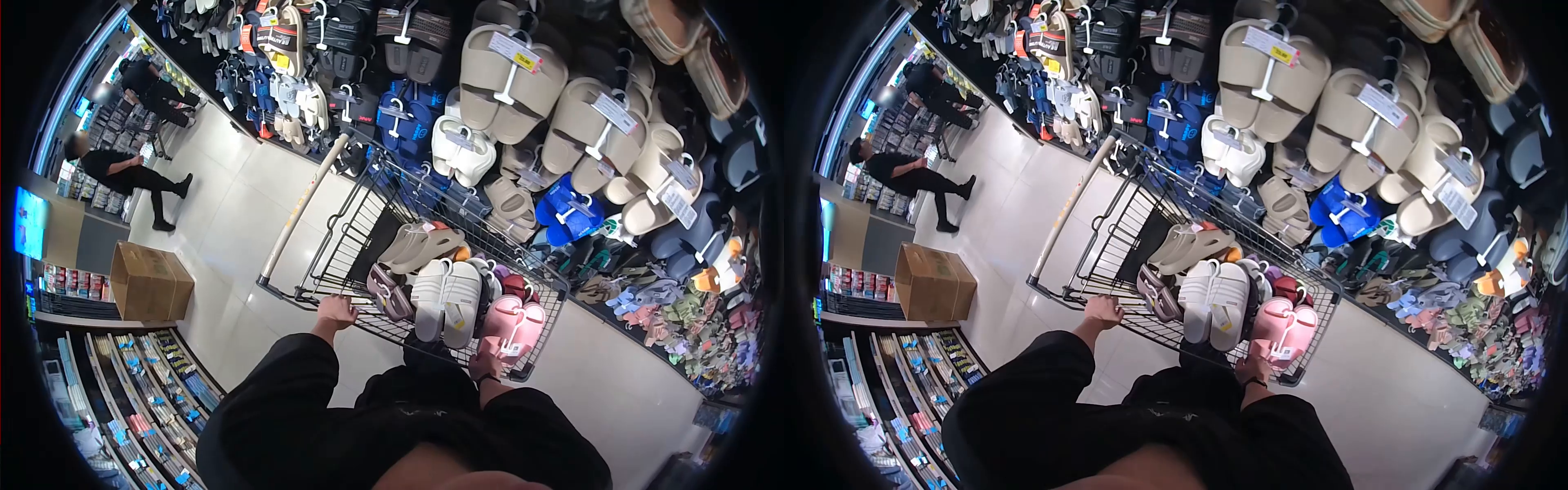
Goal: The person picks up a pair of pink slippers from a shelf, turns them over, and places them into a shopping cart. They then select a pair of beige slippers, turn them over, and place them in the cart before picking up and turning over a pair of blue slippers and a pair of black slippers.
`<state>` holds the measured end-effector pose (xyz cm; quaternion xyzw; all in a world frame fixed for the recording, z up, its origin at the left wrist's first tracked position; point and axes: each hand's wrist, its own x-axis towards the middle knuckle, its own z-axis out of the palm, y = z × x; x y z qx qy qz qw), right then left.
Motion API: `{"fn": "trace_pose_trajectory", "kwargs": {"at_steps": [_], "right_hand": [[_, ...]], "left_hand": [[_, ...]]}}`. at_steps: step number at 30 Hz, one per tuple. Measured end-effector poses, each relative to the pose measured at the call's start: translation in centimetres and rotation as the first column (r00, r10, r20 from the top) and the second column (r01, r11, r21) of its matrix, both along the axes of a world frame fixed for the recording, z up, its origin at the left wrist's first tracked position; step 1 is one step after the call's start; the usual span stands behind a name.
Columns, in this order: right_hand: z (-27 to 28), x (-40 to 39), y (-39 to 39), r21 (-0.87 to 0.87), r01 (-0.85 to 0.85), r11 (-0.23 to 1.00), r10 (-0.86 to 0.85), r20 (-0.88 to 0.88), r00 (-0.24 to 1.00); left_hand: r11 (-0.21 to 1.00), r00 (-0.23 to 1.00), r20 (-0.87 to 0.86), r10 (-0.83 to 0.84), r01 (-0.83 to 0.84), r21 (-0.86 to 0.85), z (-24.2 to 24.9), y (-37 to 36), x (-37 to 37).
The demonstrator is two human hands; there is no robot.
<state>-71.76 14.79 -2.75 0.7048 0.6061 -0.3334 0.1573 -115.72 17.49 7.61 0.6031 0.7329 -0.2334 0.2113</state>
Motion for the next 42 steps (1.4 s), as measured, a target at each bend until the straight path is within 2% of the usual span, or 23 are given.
{"fn": "trace_pose_trajectory", "kwargs": {"at_steps": [2, 5, 9, 26, 29, 33, 36, 39, 42], "right_hand": [[1.4, -1.2, 1.0, -0.028, 0.017, 0.999, -0.018, -0.019, 1.000], [0.7, -2.3, 1.2, 0.040, -0.001, 0.999, 0.002, -0.013, 1.000], [2.1, -4.5, 2.4, -0.003, 0.004, 1.000, -0.004, -0.039, 0.999], [1.5, -12.5, 4.0, -0.097, 0.018, 0.995, -0.023, -0.049, 0.999], [3.0, -14.5, 4.6, -0.143, 0.022, 0.990, -0.028, -0.039, 0.999], [2.6, -17.1, 4.2, -0.062, 0.005, 0.998, -0.005, -0.001, 1.000], [4.1, -19.0, 4.8, -0.131, -0.004, 0.991, -0.004, -0.064, 0.998], [3.0, -20.7, 4.4, -0.071, 0.000, 0.997, -0.005, -0.074, 0.997], [3.5, -22.8, 4.8, -0.102, 0.012, 0.995, -0.017, -0.054, 0.998]], "left_hand": [[0.999, 1.000, -0.005, 0.015, -0.015, -0.030, -0.1, 0.3, -1.0], [0.998, 1.000, -0.006, 0.029, -0.029, -0.056, 0.5, 1.1, -2.0], [0.996, 1.000, -0.025, 0.012, -0.014, -0.092, 0.5, 1.7, -3.8], [0.998, 0.998, -0.053, -0.021, 0.017, -0.066, 0.1, 3.1, -12.3], [0.999, 0.998, -0.060, -0.032, 0.029, -0.045, 0.2, 3.1, -14.1], [0.999, 0.998, -0.056, -0.030, 0.028, -0.024, -0.2, 3.0, -16.4], [0.999, 0.998, -0.063, -0.029, 0.027, -0.032, -0.3, 3.1, -18.3], [0.997, 0.998, -0.060, -0.024, 0.019, -0.079, -0.1, 3.5, -20.0], [0.998, 0.998, -0.061, -0.021, 0.017, -0.061, -0.2, 3.9, -22.1]]}}
